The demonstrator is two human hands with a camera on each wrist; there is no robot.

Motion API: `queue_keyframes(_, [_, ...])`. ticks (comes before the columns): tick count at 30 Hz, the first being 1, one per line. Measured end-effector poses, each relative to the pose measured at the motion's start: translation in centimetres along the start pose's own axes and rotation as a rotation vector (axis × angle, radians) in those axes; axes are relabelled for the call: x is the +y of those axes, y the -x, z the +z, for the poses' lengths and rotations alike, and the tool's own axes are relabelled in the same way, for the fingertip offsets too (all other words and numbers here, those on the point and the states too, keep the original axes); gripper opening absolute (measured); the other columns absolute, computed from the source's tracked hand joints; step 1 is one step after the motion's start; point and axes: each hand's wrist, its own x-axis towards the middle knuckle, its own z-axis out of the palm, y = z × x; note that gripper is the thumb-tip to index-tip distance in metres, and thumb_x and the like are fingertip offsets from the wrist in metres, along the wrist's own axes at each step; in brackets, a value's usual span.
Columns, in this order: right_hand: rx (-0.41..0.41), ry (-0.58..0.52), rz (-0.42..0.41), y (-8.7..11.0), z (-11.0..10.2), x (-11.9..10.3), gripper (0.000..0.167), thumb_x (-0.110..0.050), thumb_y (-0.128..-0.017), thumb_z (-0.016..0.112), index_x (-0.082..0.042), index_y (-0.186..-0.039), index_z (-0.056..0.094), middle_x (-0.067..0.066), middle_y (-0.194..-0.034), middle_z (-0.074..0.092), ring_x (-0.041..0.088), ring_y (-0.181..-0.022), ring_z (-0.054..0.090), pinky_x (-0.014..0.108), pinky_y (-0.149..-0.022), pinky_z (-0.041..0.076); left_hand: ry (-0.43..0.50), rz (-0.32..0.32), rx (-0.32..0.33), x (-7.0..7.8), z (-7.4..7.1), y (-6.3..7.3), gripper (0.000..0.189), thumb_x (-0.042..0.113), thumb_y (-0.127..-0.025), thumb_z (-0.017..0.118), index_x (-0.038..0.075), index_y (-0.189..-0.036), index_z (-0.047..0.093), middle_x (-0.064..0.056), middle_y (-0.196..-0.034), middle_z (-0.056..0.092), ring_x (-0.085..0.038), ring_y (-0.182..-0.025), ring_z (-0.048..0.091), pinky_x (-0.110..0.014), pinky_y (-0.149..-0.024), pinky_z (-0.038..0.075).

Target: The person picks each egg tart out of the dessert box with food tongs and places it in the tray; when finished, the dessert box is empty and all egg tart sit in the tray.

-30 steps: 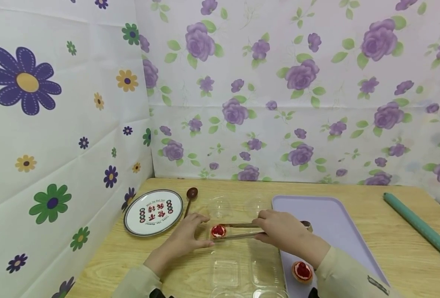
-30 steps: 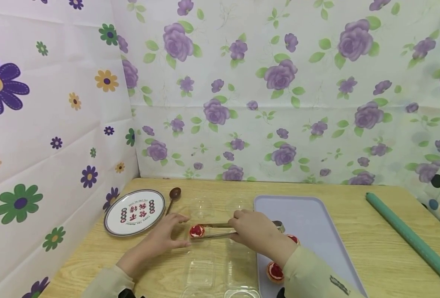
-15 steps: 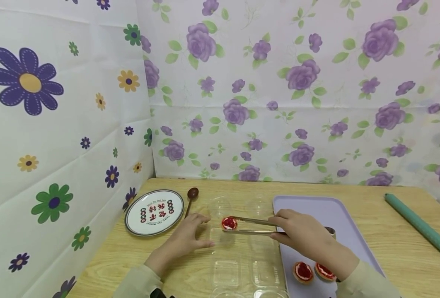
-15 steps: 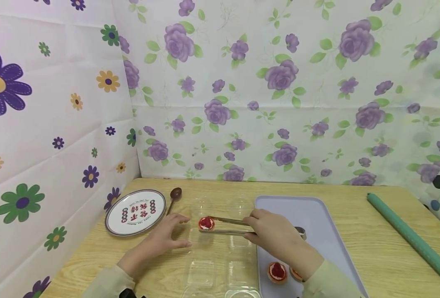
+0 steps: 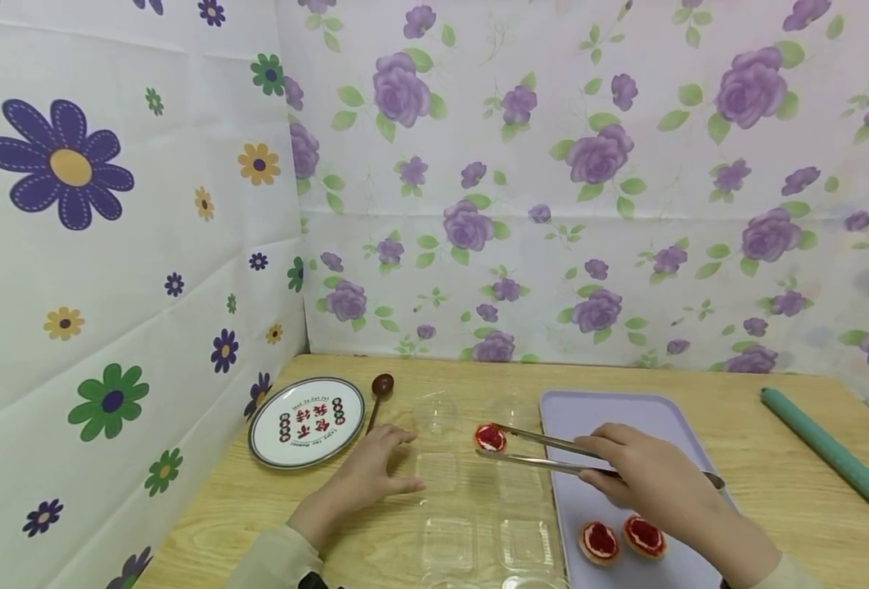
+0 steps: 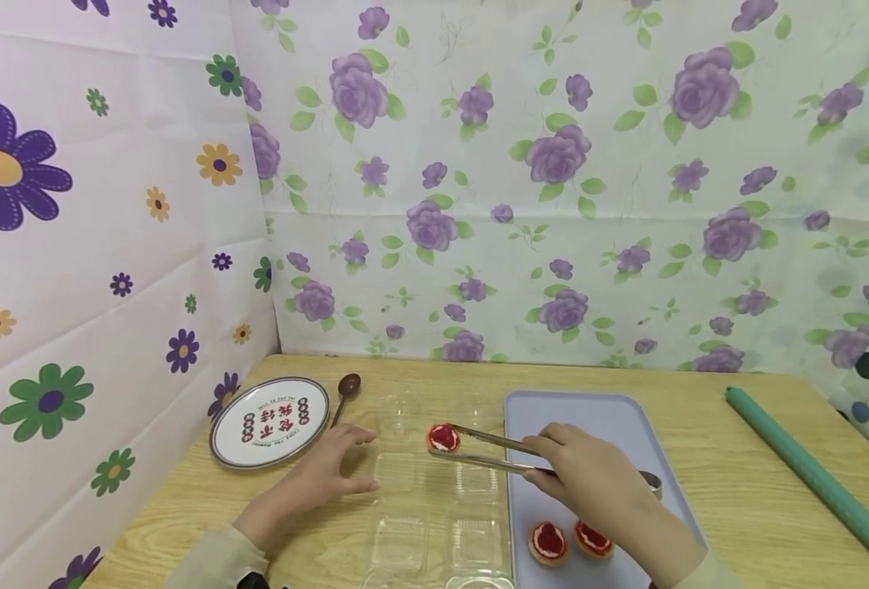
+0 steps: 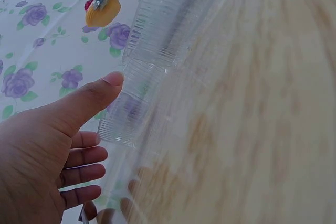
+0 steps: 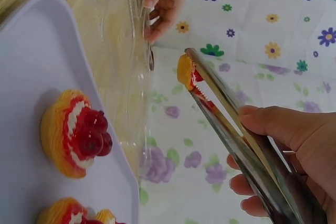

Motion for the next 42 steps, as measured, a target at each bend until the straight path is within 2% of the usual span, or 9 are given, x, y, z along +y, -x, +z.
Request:
queue_keyframes(9, [0.009, 0.007, 0.073, 2.4, -0.3, 1.7, 0.035, -0.028, -0.074, 0.081, -0.019, -0.106, 0.071, -0.009, -0.095, 0.066, 0.003, -0.075, 0.062, 0.019, -0.059, 0.052, 0.007, 0.002, -0.006, 0.0, 0.1, 0.0, 0.074, 0.042, -0.073, 0.080, 0.004, -0.131, 0.054, -0.012, -0.129, 0.056, -0.033, -0.122, 0.051, -0.051, -0.107, 0.041])
queue_keyframes(15, [0.032, 0.022, 0.091, 3.9, -0.1, 2.8, 0.034, -0.026, -0.071, 0.083, -0.018, -0.102, 0.072, -0.011, -0.091, 0.066, -0.003, -0.071, 0.058, 0.019, -0.056, 0.050, 0.007, 0.002, -0.006, 0.0, 0.0, 0.0, 0.074, 0.042, -0.073, 0.080, 0.004, -0.131, 0.054, -0.011, -0.129, 0.056, -0.032, -0.122, 0.050, -0.051, -0.107, 0.041])
queue_keyframes(19, [-0.036, 0.026, 0.151, 4.6, -0.1, 3.4, 0.034, -0.028, -0.072, 0.082, -0.018, -0.103, 0.072, -0.011, -0.091, 0.066, -0.003, -0.070, 0.056, 0.019, -0.057, 0.051, 0.007, 0.001, -0.007, 0.0, -0.1, 0.0, 0.074, 0.042, -0.073, 0.080, 0.005, -0.131, 0.054, -0.011, -0.128, 0.056, -0.032, -0.122, 0.051, -0.051, -0.106, 0.041])
queue_keyframes(28, [-0.193, 0.039, 0.279, 6.4, 0.5, 4.5, 0.032, -0.036, -0.077, 0.077, -0.022, -0.105, 0.072, -0.012, -0.092, 0.065, 0.006, -0.074, 0.062, 0.028, -0.063, 0.055, 0.006, 0.005, -0.004, 0.1, -0.1, 0.1, 0.073, 0.041, -0.073, 0.080, 0.004, -0.131, 0.054, -0.011, -0.127, 0.057, -0.032, -0.121, 0.051, -0.051, -0.106, 0.042])
queue_keyframes(36, [-0.293, 0.026, 0.329, 7.5, 1.3, 5.3, 0.034, -0.038, -0.077, 0.076, -0.022, -0.106, 0.072, -0.011, -0.093, 0.065, 0.004, -0.073, 0.061, 0.029, -0.062, 0.055, 0.005, 0.003, 0.001, 0.1, -0.1, 0.1, 0.073, 0.041, -0.073, 0.080, 0.003, -0.130, 0.054, -0.012, -0.128, 0.057, -0.033, -0.122, 0.051, -0.051, -0.106, 0.041])
queue_keyframes(42, [-0.334, 0.022, 0.363, 7.9, 1.7, 5.4, 0.035, -0.039, -0.077, 0.075, -0.023, -0.109, 0.071, -0.012, -0.094, 0.064, 0.001, -0.072, 0.059, 0.026, -0.062, 0.055, 0.007, 0.001, -0.005, 0.0, -0.1, 0.1, 0.073, 0.041, -0.074, 0.079, 0.004, -0.131, 0.054, -0.011, -0.127, 0.057, -0.032, -0.121, 0.051, -0.051, -0.105, 0.042])
